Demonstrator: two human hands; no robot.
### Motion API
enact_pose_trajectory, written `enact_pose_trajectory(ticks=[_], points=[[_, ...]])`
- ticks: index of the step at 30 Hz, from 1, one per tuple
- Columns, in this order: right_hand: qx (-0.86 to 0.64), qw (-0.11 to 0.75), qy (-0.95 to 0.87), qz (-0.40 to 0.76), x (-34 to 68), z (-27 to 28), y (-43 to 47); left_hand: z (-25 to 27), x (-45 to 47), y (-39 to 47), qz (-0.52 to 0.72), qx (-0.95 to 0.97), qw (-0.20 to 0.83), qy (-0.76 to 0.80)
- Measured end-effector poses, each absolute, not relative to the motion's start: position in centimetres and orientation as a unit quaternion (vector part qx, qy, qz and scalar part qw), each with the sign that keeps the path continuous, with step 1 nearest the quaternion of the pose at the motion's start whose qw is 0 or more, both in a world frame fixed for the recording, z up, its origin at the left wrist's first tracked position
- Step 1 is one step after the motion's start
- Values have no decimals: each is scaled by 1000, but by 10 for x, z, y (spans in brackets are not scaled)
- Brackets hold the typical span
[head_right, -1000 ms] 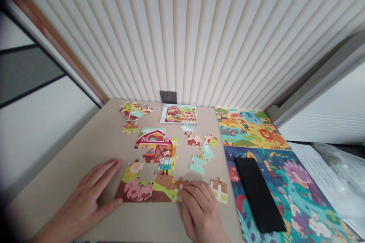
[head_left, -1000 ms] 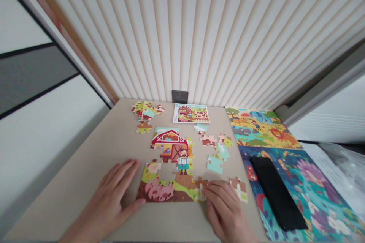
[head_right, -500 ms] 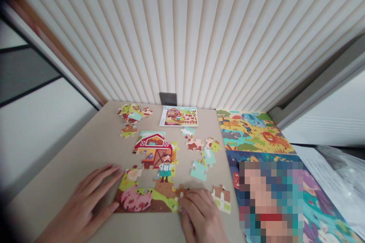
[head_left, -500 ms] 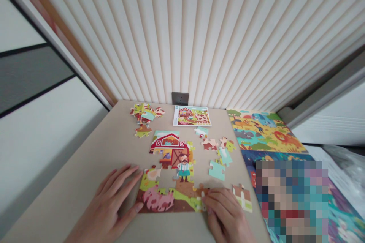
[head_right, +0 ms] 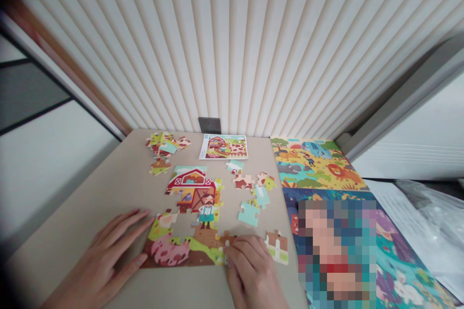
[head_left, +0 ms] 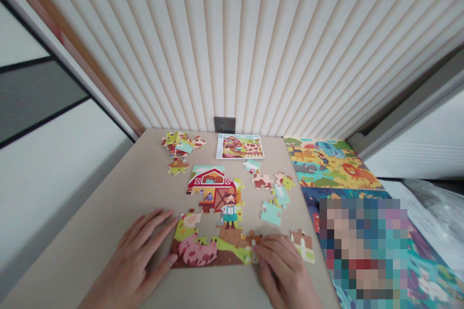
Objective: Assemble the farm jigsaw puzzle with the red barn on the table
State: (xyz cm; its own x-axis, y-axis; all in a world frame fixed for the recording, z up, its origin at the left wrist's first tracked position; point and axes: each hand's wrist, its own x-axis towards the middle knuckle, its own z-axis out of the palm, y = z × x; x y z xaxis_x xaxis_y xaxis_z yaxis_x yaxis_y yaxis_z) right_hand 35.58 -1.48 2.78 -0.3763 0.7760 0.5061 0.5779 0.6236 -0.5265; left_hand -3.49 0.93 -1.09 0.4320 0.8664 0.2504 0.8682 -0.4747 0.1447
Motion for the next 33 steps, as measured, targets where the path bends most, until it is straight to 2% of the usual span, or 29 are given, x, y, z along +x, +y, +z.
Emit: enact_pose_trajectory(ticks=[11, 19, 26, 33], points=[[-427, 358, -821, 121, 356, 23, -18, -7, -32, 10, -149, -847, -5, -510], [-412, 356, -836, 65, 360, 29, -20, -9, -33, 10, -149, -848, -3, -508], [-430, 279, -858, 22, 367, 32, -29, -6, -31, 10, -147, -849, -4, -507], [-435, 265, -860, 28, 364, 22, -32, -7, -31, 10, -150, -849, 4, -506]])
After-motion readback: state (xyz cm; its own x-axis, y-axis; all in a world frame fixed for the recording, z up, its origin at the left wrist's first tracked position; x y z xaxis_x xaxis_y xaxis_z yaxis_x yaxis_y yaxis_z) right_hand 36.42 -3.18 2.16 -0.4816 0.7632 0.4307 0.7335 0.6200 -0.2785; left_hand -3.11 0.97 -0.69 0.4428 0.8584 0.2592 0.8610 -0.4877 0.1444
